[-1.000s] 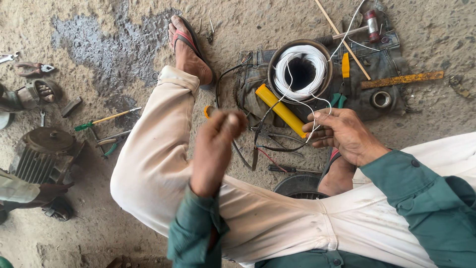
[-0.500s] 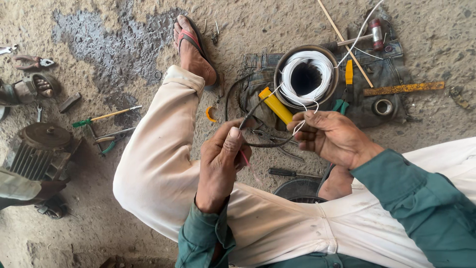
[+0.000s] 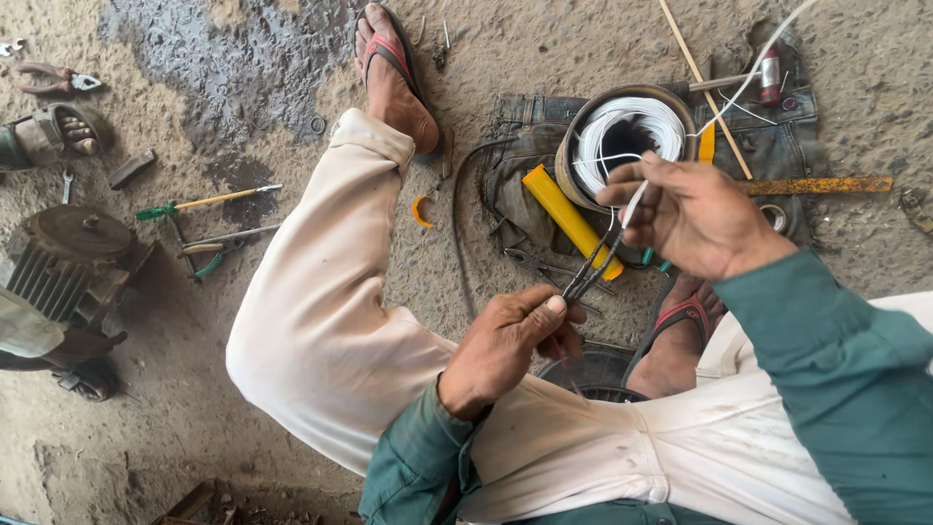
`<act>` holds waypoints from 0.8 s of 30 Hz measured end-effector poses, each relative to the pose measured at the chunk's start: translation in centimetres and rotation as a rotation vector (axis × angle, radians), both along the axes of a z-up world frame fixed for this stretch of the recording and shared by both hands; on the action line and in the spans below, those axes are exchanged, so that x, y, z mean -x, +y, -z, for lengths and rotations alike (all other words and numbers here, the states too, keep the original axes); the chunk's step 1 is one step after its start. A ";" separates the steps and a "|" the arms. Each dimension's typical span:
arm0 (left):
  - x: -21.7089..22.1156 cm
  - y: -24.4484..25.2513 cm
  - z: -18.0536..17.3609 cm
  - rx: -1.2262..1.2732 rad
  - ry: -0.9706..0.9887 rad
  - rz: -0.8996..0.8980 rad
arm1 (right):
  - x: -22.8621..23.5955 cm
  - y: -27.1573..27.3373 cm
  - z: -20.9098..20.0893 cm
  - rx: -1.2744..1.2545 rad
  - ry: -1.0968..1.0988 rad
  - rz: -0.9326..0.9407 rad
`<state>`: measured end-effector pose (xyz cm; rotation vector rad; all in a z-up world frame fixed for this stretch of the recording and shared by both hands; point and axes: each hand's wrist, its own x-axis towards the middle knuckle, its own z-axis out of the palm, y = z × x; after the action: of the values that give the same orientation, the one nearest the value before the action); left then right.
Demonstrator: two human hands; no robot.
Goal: The person strips insulation from wires, twists them together, and wraps the connection with electrical tape. They use pliers to cut and manipulate the wires and tape.
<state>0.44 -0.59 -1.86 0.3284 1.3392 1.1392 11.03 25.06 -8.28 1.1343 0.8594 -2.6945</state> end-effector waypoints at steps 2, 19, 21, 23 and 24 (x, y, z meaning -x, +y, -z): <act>-0.3 -0.2 0.4 -0.061 0.024 0.011 | -1.0 -0.4 -0.4 0.004 -0.027 0.058; -1.5 3.0 1.7 -0.187 -0.167 -0.276 | -0.4 -1.4 -0.2 0.089 0.082 0.110; -1.5 3.0 1.8 -0.158 -0.207 -0.237 | 0.1 -1.4 0.0 0.160 0.145 0.099; -1.4 3.0 1.9 -0.090 -0.189 -0.179 | 0.3 -1.3 0.5 0.146 0.237 0.086; -1.4 3.1 2.0 -0.038 -0.151 -0.141 | 0.3 -1.3 0.7 0.138 0.283 0.080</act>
<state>1.82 2.50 -3.83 0.1738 1.2237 1.2825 10.73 23.73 -9.02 0.7888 0.6578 -2.9749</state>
